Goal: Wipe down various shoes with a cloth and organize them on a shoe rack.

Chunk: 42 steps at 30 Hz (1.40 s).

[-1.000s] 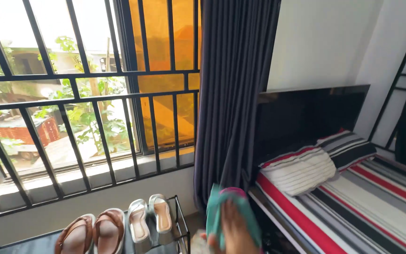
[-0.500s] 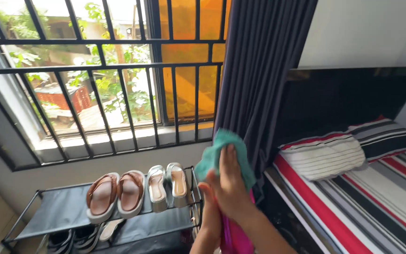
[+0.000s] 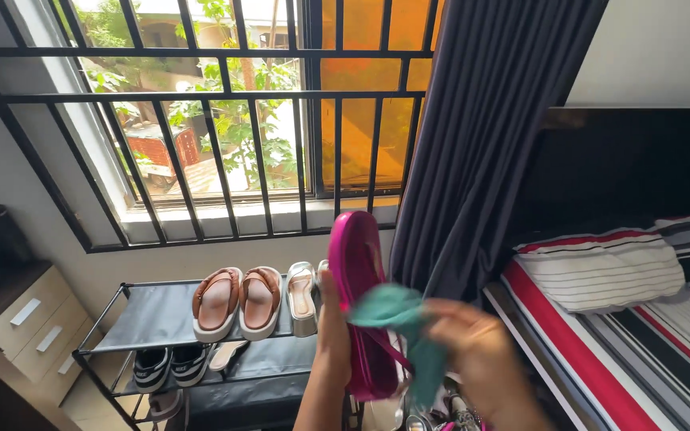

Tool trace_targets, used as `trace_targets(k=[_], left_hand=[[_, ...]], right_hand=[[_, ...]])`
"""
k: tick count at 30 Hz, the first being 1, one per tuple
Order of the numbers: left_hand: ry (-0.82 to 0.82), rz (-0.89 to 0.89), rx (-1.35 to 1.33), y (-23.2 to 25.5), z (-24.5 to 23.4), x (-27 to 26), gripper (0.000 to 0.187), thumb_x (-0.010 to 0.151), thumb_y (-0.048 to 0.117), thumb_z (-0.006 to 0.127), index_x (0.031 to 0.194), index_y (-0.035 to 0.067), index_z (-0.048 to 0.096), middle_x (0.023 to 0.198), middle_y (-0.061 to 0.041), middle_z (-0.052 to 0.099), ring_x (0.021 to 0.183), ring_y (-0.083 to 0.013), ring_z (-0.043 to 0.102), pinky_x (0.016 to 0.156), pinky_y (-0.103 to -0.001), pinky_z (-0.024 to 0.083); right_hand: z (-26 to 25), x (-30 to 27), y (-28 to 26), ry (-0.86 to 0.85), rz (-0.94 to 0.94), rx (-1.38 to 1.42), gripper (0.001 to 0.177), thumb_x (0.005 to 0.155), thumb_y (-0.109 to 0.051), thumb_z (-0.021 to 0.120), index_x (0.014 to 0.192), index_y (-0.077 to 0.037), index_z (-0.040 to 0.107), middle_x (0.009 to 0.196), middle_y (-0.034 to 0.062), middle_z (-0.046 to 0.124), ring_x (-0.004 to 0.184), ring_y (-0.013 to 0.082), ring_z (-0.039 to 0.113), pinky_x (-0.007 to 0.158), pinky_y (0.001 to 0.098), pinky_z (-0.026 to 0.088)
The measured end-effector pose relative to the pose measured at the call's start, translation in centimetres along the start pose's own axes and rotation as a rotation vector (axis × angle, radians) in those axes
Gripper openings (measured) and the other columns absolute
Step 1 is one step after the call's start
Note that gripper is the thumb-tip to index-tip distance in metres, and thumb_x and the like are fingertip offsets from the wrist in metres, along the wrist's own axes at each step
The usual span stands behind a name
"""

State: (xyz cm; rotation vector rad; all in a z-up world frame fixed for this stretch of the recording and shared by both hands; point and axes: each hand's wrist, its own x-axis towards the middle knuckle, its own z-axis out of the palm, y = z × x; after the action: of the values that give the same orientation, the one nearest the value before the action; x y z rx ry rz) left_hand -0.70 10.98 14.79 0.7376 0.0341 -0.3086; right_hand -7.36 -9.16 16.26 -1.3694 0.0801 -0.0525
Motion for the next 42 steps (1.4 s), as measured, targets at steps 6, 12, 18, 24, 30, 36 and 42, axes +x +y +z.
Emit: trace_targets(k=[6, 12, 18, 24, 30, 36, 42], left_hand=[[0.059, 0.158, 0.583, -1.0, 3.8, -2.4, 0.058, 0.067, 0.01, 0.082, 0.117, 0.0, 0.055, 0.085, -0.013, 0.072, 0.07, -0.0254, 0.071, 0.066, -0.037, 0.059], [-0.035, 0.031, 0.713, -1.5, 8.3, -4.9, 0.077, 0.061, 0.0, 0.073, 0.133, 0.017, 0.051, 0.095, -0.007, 0.074, 0.084, -0.0172, 0.073, 0.075, -0.03, 0.058], [0.07, -0.085, 0.696, -1.9, 9.3, -5.8, 0.07, 0.059, -0.005, 0.067, 0.127, 0.007, 0.059, 0.096, -0.011, 0.075, 0.081, -0.0184, 0.074, 0.074, -0.03, 0.059], [-0.096, -0.055, 0.621, -5.3, 4.0, -1.3, 0.051, 0.065, -0.005, 0.073, 0.114, -0.019, 0.07, 0.092, -0.015, 0.074, 0.079, -0.0212, 0.073, 0.065, -0.032, 0.056], [0.001, -0.176, 0.423, -0.1, 9.7, -6.2, 0.068, 0.063, -0.01, 0.061, 0.129, 0.003, 0.054, 0.095, -0.012, 0.069, 0.077, -0.0247, 0.071, 0.068, -0.037, 0.061], [-0.194, -0.073, 0.165, 0.4, 8.7, -6.0, 0.077, 0.06, -0.009, 0.057, 0.134, 0.011, 0.06, 0.096, -0.004, 0.07, 0.083, -0.0192, 0.072, 0.074, -0.038, 0.065], [-0.279, -0.056, 0.014, -5.5, -0.9, 2.0, 0.064, 0.063, -0.012, 0.061, 0.127, -0.006, 0.06, 0.098, -0.017, 0.074, 0.088, -0.0293, 0.074, 0.082, -0.042, 0.062]], right_hand=[[0.2, 2.0, -7.3, 0.288, -0.531, 0.09, 0.013, 0.103, -0.007, 0.069, 0.11, 0.003, 0.067, 0.102, 0.016, 0.068, 0.09, 0.0253, 0.066, 0.079, 0.04, 0.056], [3.2, 5.4, -5.5, 0.165, -1.202, -0.972, 0.015, 0.091, -0.027, 0.07, 0.091, -0.013, 0.072, 0.126, 0.0172, 0.065, 0.133, 0.0324, 0.051, 0.111, 0.0512, 0.037], [1.0, 9.0, -7.2, 0.06, -0.628, -1.003, 0.024, 0.096, -0.025, 0.056, 0.092, -0.003, 0.064, 0.088, 0.0175, 0.066, 0.098, 0.0314, 0.063, 0.1, 0.0461, 0.048], [4.4, 5.7, -7.8, -0.142, -1.341, -1.054, 0.015, 0.085, -0.018, 0.056, 0.08, -0.009, 0.067, 0.084, 0.0113, 0.068, 0.089, 0.0329, 0.063, 0.09, 0.0468, 0.047], [0.1, 11.8, -7.3, -0.185, -1.097, -0.905, 0.027, 0.098, -0.026, 0.054, 0.093, -0.006, 0.07, 0.095, 0.0101, 0.071, 0.095, 0.0274, 0.069, 0.092, 0.0423, 0.053], [0.0, 10.8, -6.3, -0.212, -0.176, -0.045, 0.074, 0.089, -0.076, 0.051, 0.099, -0.005, 0.068, 0.081, 0.0008, 0.067, 0.075, 0.0126, 0.066, 0.07, 0.0323, 0.059], [0.4, 9.5, 2.1, 0.265, -0.03, -0.035, 0.052, 0.089, -0.058, 0.064, 0.117, -0.015, 0.075, 0.079, -0.0015, 0.063, 0.068, 0.0109, 0.056, 0.064, 0.0292, 0.049]])
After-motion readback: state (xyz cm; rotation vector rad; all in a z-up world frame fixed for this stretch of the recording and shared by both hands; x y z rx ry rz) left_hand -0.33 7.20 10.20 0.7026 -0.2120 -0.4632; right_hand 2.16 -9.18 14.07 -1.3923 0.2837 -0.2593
